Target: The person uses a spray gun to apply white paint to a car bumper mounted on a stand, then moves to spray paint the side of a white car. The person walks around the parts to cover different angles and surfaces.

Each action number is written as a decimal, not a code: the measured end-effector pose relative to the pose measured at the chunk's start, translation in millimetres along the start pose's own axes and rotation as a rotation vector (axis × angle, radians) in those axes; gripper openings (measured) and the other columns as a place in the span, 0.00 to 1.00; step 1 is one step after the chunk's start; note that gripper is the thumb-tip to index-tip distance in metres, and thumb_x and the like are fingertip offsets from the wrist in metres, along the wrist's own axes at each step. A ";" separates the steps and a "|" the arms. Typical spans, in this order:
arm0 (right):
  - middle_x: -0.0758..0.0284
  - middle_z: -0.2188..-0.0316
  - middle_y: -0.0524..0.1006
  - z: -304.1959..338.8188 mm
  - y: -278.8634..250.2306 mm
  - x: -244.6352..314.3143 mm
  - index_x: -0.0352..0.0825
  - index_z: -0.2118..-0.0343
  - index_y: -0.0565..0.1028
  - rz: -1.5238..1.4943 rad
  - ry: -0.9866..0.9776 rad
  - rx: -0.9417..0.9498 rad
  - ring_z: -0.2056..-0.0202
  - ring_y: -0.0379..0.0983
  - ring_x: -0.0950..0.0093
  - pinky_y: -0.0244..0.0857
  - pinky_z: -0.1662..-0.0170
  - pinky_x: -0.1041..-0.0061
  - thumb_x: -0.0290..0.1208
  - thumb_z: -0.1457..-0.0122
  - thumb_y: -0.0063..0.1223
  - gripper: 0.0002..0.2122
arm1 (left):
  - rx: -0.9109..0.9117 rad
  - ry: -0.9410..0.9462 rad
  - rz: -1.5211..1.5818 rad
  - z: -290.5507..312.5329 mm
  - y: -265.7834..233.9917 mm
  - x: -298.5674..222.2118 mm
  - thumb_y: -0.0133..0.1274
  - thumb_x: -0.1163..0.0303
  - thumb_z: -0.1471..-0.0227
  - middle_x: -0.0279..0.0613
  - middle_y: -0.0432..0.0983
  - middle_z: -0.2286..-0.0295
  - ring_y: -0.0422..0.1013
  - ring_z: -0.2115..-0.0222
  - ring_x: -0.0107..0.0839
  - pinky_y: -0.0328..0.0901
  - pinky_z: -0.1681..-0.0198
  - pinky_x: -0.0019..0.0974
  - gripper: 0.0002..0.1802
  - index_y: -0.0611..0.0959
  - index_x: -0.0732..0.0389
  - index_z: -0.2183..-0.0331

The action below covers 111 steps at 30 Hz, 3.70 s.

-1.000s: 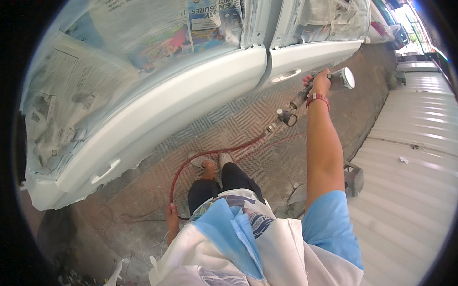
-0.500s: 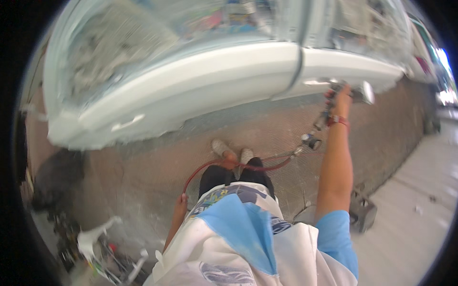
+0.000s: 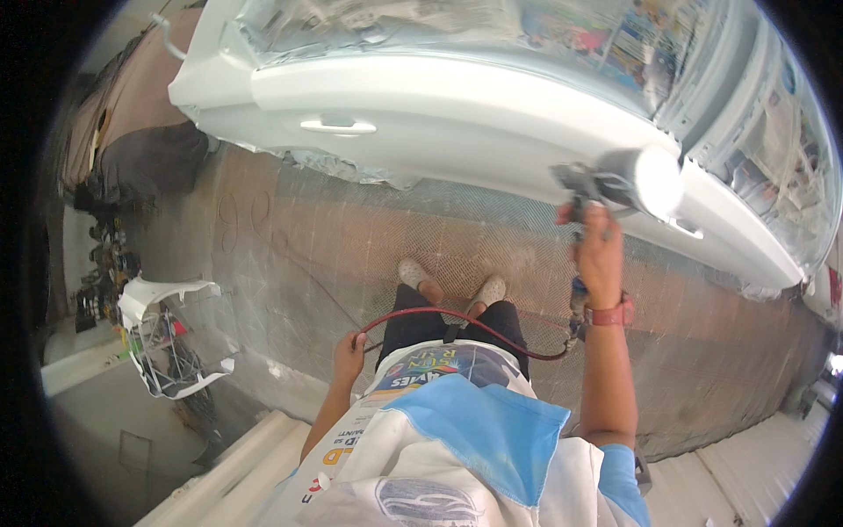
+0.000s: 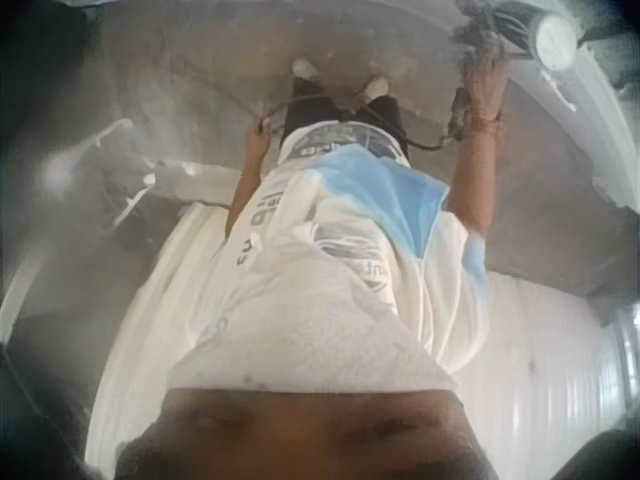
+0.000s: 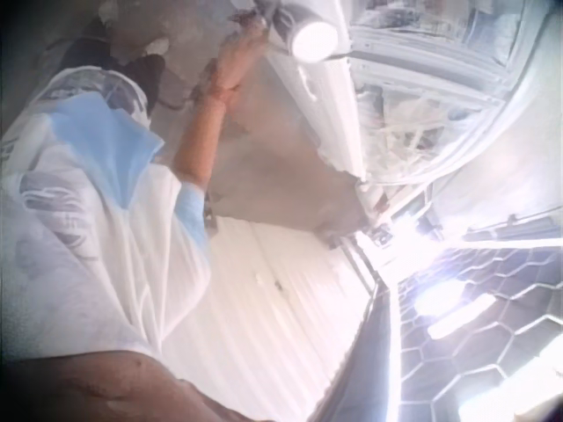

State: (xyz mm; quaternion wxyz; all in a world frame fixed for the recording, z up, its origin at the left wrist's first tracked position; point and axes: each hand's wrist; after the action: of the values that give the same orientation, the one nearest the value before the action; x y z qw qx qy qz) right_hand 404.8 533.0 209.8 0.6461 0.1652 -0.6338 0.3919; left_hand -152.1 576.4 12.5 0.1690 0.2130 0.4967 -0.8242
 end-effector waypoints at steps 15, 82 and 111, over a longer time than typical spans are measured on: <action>0.62 0.74 0.81 -111.7 368.6 193.1 0.29 0.56 0.82 0.616 -0.186 0.603 0.75 0.79 0.72 0.71 0.78 0.72 0.68 0.32 0.42 0.37 | 0.112 0.051 0.208 -7.2 -65.3 45.3 0.58 0.59 0.36 0.54 0.81 0.69 0.76 0.65 0.56 0.69 0.60 0.52 0.14 0.86 0.61 0.61; 0.53 0.77 0.81 -50.9 297.5 174.3 0.29 0.40 0.77 0.802 -0.131 0.440 0.72 0.81 0.64 0.74 0.64 0.61 0.51 0.27 0.50 0.28 | 0.339 0.001 0.524 -120.6 -180.6 -26.1 0.63 0.59 0.37 0.44 0.87 0.63 0.80 0.65 0.32 0.73 0.58 0.35 0.18 0.89 0.61 0.53; 0.61 0.46 0.82 19.6 880.8 290.5 0.35 0.28 0.66 0.110 -0.355 0.387 0.51 0.78 0.74 0.74 0.61 0.75 0.41 0.24 0.47 0.26 | -0.332 -0.537 0.838 -228.5 -417.1 527.1 0.57 0.57 0.30 0.27 0.76 0.68 0.66 0.67 0.21 0.63 0.60 0.29 0.17 0.86 0.62 0.58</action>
State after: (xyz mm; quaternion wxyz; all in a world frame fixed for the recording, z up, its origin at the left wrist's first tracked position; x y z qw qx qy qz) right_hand -271.3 1167.6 238.6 0.4590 0.3173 -0.6583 0.5052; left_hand -763.8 932.1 -44.5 0.6372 0.1450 0.4320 -0.6216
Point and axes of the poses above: each hand's wrist, its own z-axis away from the middle knuckle, its own y-axis out of the palm, x = y × z
